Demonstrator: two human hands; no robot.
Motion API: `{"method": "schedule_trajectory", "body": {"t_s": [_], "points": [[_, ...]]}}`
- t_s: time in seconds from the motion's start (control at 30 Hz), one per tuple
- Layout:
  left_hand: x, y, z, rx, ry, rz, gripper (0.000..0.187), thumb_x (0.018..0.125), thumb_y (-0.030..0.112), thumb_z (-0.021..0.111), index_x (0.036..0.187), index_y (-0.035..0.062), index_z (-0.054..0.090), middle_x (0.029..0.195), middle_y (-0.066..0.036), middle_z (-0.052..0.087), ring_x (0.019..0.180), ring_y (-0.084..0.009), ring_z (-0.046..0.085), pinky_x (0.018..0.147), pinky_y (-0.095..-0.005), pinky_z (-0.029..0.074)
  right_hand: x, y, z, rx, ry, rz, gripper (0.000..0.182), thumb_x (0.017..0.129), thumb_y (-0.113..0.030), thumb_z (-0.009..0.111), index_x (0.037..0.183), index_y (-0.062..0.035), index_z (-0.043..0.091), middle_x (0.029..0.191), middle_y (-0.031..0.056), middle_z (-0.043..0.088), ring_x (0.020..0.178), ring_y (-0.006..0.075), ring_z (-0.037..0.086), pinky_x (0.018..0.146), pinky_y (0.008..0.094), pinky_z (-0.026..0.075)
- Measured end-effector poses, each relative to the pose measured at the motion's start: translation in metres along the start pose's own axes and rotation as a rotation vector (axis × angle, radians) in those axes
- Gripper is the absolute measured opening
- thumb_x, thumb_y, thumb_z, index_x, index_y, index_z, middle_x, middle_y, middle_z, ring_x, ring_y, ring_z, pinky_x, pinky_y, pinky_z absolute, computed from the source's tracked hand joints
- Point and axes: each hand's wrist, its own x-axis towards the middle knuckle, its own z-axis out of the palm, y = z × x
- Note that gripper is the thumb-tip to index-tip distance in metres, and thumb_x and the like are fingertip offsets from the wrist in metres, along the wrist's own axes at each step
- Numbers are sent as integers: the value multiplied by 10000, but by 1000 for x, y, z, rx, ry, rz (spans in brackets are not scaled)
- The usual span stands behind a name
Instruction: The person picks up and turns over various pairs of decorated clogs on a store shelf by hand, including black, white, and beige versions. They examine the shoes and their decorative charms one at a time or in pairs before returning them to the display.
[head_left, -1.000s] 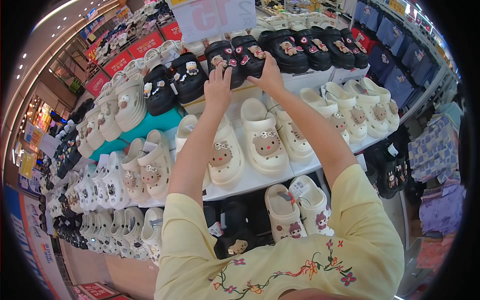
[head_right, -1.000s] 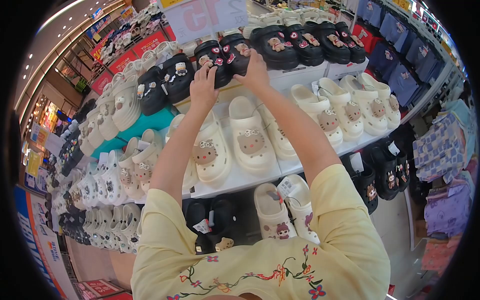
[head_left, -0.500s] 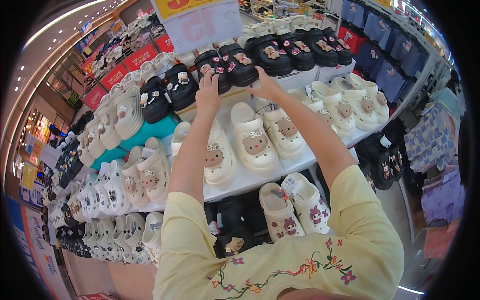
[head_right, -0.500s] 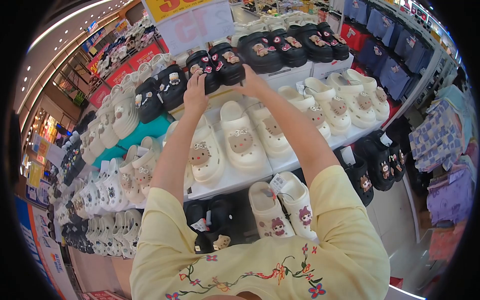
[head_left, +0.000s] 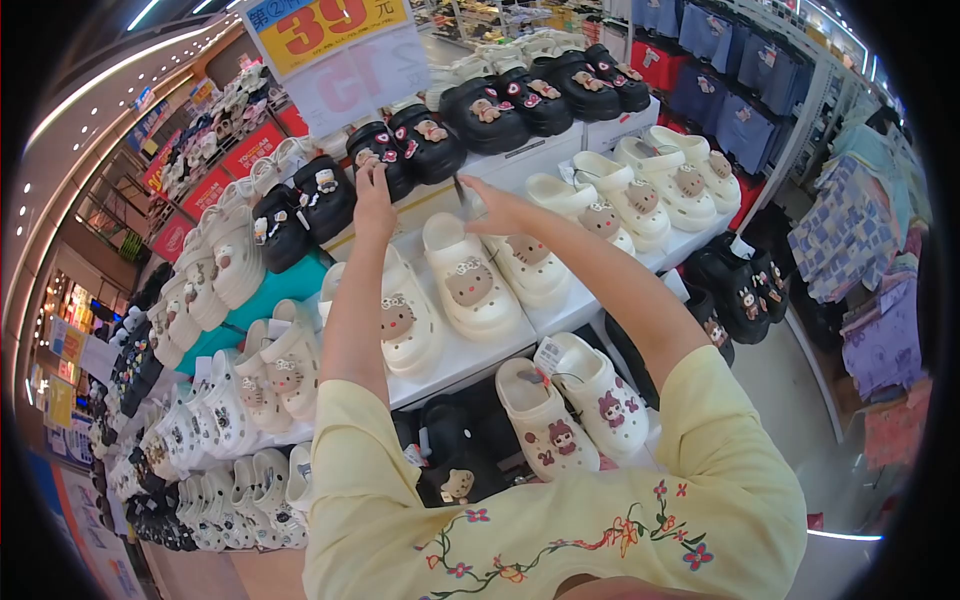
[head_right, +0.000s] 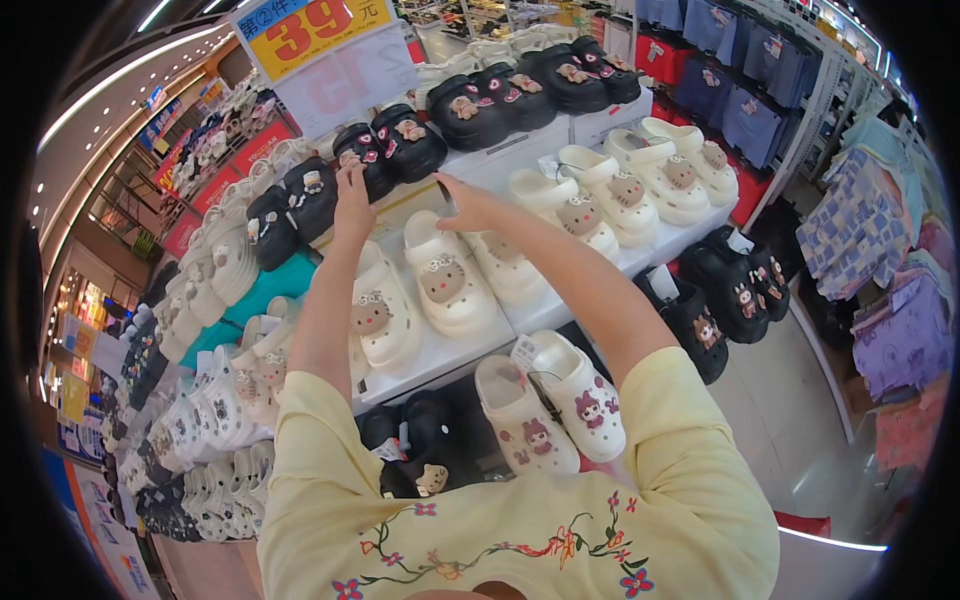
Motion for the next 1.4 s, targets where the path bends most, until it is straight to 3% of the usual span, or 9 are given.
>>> {"method": "schedule_trajectory", "body": {"t_s": [0.1,0.4,0.73,0.9,1.0,1.1,1.2,1.3,1.4], "points": [[-2,2,1,25,-14,-32,645,639,-107,571,1237,66,398,1302,-118,342,1198,-316,408,870,-375,475,-23,0,-24,1,-46,149,904,719,-340,699,1406,-59,185,1330,257,395,1207,356,429,995,390,352],[-23,11,10,145,139,26,608,664,65,642,1233,90,427,1245,-132,393,1190,-311,391,896,-411,402,-62,21,-61,-214,10,259,813,722,-314,679,1370,-57,261,1270,260,450,1149,383,465,960,406,384],[-16,92,16,-57,204,93,540,688,124,653,1183,71,443,1202,-148,407,1143,-323,415,914,-414,379,-45,76,-92,-305,292,229,680,734,-258,667,1283,-27,338,1205,250,468,1140,391,450,949,434,388],[13,135,60,-385,155,-221,555,728,209,681,1179,20,417,1185,-191,428,1067,-342,469,896,-388,406,-38,102,-122,-226,546,237,741,705,-233,711,1269,33,311,1214,257,447,1146,393,434,963,425,372],[35,156,90,-494,92,-484,713,722,307,721,1247,-20,368,1146,-195,478,1077,-303,486,905,-380,409,-31,113,-141,-111,528,256,800,687,-257,734,1275,58,291,1221,285,419,1162,400,406,977,423,353],[51,180,105,-582,13,-721,750,750,343,706,1278,-41,338,1154,-191,483,1078,-297,495,916,-380,410,-22,134,-140,-114,560,138,867,672,-277,751,1296,67,258,1219,309,399,1172,408,383,987,421,337],[64,178,126,-1308,-71,-1080,730,777,365,692,1280,-27,338,1290,-226,396,1170,-326,440,959,-418,393,-9,151,-139,-46,532,131,920,661,-295,762,1313,71,225,1220,304,397,1162,413,387,992,423,329],[70,174,133,-1556,12,-1168,638,817,321,662,1246,-49,370,1074,-172,527,1038,-302,522,910,-421,431,6,163,-133,-54,538,73,947,647,-289,771,1325,56,205,1241,292,372,1161,424,385,982,426,343],[74,166,136,-1669,34,-1182,523,828,279,657,1177,-34,424,1054,-157,529,1025,-279,528,908,-417,434,15,164,-126,77,531,106,936,652,-277,777,1333,32,213,1288,290,319,1208,415,324,1013,414,307]]}}
